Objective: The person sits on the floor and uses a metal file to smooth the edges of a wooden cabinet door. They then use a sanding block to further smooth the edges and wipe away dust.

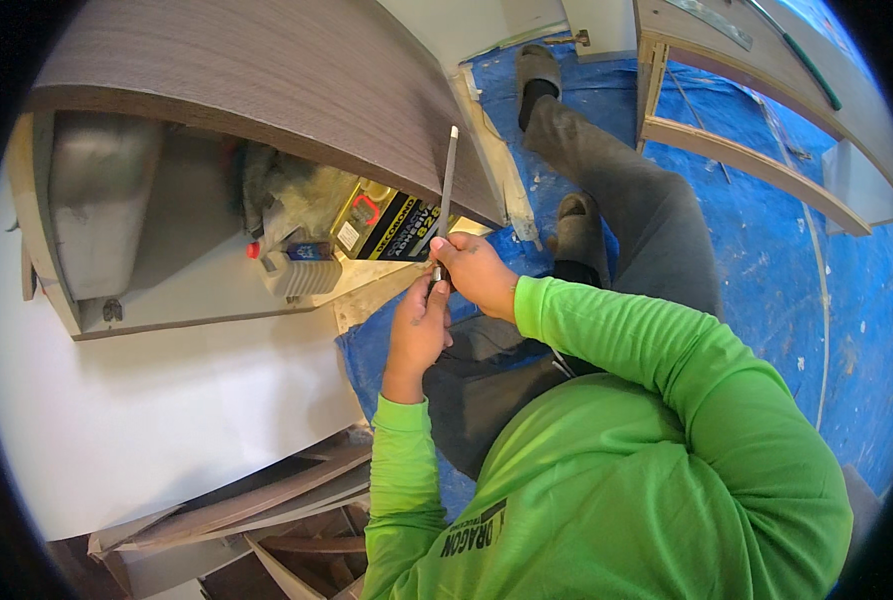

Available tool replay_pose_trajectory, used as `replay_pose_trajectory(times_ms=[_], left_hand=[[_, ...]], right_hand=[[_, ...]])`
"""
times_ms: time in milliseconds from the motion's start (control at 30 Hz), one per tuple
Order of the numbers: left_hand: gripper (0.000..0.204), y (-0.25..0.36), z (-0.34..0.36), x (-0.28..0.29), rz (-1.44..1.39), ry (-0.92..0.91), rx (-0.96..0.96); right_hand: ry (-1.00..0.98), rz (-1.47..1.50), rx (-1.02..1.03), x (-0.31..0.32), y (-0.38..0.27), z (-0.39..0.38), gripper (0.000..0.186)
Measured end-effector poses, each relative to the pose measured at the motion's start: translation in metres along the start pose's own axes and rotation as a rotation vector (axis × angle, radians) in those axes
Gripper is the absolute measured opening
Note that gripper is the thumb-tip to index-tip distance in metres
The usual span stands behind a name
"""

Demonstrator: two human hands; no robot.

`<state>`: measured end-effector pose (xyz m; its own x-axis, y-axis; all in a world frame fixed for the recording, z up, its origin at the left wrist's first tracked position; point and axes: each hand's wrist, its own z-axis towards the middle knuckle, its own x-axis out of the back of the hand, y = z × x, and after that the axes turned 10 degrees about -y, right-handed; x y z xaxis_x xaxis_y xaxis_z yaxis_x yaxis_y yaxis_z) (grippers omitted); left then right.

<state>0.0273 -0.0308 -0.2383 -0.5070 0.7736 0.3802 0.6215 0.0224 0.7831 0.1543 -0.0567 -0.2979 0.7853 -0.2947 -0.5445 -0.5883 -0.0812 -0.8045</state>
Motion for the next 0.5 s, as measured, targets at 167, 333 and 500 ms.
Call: replay_pose_trajectory(times_ms=[167,333,500], left_hand=[[0.041,0.024,-0.023,0.011,-0.019,0.077,-0.086],[0.036,0.068,-0.047,0.032,-0.046,0.187,-0.312],[0.044,0.047,-0.038,0.046,-0.063,0.076,-0.261]], right_hand=[[-0.039,-0.241,0.224,-0.023,-0.030,-0.010,0.035],[-0.086,-0.280,0.451,-0.061,-0.086,-0.017,0.036],[-0.063,-0.305,0.433,-0.055,-0.067,-0.009,0.039]])
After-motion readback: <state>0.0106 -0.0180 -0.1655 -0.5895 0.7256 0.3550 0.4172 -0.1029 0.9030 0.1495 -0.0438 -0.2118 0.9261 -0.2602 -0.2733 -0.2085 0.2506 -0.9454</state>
